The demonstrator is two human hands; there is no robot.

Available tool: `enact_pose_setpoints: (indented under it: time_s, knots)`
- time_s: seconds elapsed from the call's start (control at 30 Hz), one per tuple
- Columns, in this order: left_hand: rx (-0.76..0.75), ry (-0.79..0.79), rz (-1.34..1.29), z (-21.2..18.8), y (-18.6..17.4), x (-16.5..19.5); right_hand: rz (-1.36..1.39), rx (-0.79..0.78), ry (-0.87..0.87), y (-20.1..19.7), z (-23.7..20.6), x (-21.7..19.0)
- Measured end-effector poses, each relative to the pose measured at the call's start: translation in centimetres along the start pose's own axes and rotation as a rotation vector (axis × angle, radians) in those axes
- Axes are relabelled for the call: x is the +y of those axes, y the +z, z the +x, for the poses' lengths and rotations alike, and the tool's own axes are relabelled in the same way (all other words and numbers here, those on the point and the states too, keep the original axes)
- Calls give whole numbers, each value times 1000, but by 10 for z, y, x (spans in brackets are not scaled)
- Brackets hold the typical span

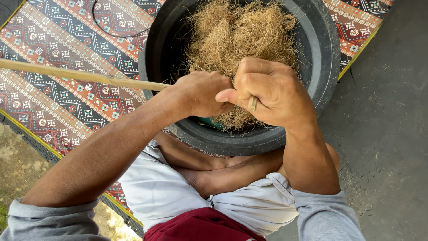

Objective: The person sits cross-legged with a large basin of coconut coir fiber in front of them. They twist and fold handfuls of fiber around a thin wooden stick, pressing and rolling the fiber into a compact bundle, then tie and tighten the bundle with small wooden pegs to form a brush-like tool.

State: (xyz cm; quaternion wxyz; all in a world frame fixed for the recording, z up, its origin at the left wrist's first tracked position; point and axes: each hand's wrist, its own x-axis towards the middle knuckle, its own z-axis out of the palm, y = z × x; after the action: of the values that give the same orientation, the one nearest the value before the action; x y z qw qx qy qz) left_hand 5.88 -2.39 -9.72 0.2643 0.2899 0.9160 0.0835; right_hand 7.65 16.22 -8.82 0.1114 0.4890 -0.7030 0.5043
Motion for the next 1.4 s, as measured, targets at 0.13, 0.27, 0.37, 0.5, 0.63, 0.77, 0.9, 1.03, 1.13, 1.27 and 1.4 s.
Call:
enact_pose_setpoints:
  time_s: [0.13,0.27,0.37,0.5,0.63,0.77,0.9,1.03,1.13,1.27,1.4]
  knots:
    - [15,79,121,-4,2,9,42,69,134,-3,-7,20]
    - [53,91,85,-13,-2,14,102,184,219,-5,-16,64]
    - [116,87,30,-16,-12,13,221,242,298,2,-26,91]
    - [214,117,-115,-15,-28,-1,461,354,421,20,-31,114]
    - [342,191,-289,-12,-41,-26,748,447,556,40,-32,120]
    - [387,151,-399,-8,-46,-45,743,495,549,61,-35,116]
    - [317,-79,-427,-6,-47,-55,561,495,444,73,-38,109]
    - [378,-81,-510,-4,-44,-59,326,416,306,77,-34,99]
    - [420,-73,-510,1,-39,-59,100,347,280,74,-30,85]
    - [453,-95,-512,7,-32,-59,-145,255,244,61,-25,63]
    - [462,-100,-518,8,-31,-58,-214,204,283,48,-20,49]
